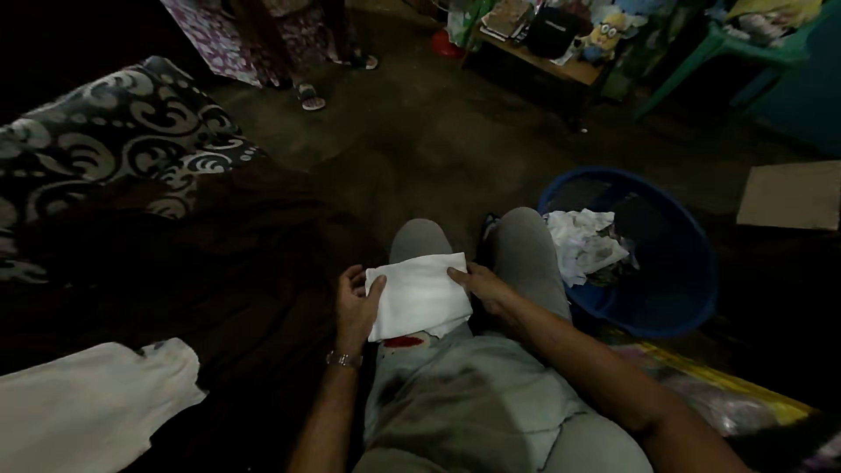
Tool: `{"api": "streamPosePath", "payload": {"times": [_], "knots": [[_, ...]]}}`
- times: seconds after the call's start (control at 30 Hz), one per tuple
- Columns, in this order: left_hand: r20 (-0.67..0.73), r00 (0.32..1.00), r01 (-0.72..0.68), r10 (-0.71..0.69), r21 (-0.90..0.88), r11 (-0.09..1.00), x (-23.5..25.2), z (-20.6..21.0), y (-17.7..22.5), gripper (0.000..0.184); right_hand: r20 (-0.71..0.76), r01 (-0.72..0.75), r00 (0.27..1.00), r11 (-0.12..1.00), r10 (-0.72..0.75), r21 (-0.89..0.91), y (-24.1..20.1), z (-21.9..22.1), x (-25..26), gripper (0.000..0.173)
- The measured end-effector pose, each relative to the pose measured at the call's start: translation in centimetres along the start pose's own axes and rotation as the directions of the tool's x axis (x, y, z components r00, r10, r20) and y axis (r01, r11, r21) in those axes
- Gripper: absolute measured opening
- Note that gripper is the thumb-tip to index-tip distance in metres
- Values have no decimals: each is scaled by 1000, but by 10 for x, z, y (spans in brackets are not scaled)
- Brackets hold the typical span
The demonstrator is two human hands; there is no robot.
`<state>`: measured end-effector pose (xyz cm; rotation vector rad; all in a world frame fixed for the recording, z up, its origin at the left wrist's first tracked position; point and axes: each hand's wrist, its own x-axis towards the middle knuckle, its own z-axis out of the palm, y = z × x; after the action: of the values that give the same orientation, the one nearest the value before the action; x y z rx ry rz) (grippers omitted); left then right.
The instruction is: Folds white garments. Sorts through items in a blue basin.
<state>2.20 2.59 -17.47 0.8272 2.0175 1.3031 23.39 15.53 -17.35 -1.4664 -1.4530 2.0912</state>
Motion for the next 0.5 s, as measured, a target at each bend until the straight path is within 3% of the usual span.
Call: {"api": "streamPosePath", "payload": {"times": [0.17, 0.27, 0.37, 0.5], "knots": [[-47, 982, -154, 184, 362, 919, 17, 9, -7, 26, -58, 34, 998, 996, -29, 84, -2, 7, 2, 45], [-3, 982, -162, 187, 481, 862, 18, 9, -9, 26, -132, 123, 985, 988, -110, 91, 4, 13, 3, 41], [-20, 998, -54, 68, 399, 915, 21, 3, -14, 29, -156, 154, 977, 987, -144, 53, 8, 14, 3, 40], [-110, 980, 183, -167, 153, 971, 32, -14, -26, 31, -181, 239, 956, 971, -232, 22, 8, 16, 2, 35]]}}
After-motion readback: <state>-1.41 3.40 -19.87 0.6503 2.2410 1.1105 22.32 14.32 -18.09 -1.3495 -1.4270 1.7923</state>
